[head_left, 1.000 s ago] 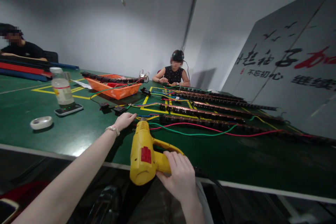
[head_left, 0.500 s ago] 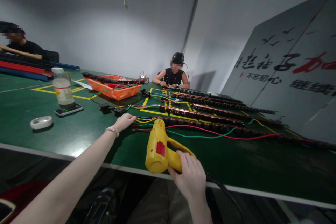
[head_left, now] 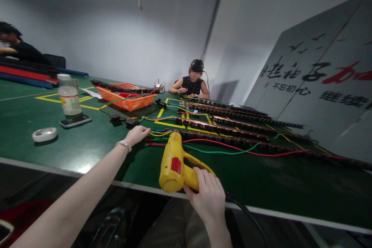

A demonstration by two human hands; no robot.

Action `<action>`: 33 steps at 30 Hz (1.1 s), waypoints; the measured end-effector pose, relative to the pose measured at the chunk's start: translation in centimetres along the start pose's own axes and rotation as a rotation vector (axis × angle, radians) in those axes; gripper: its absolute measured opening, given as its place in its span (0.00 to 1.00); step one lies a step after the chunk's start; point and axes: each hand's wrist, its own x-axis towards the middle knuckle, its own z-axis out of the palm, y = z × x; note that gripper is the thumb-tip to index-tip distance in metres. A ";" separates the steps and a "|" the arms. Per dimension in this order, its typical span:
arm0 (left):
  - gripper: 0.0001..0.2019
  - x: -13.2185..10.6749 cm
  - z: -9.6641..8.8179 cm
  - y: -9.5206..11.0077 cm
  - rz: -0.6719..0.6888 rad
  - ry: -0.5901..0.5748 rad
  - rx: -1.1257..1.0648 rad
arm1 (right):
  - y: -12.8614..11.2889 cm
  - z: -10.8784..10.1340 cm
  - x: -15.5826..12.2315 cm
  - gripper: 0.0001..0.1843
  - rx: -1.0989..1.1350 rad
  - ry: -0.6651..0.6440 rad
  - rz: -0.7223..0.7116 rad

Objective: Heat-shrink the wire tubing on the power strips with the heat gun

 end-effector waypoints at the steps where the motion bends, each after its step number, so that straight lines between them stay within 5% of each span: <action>1: 0.26 0.0 0.0 0.0 0.006 0.004 0.004 | 0.0 0.0 0.0 0.24 -0.001 0.001 -0.004; 23: 0.28 0.0 -0.2 0.2 -0.099 0.042 0.051 | -0.3 -0.6 0.2 0.25 0.091 0.024 -0.074; 33: 0.28 0.1 0.0 0.0 -0.074 0.049 0.061 | -4.0 0.5 1.5 0.27 0.210 -0.042 -0.075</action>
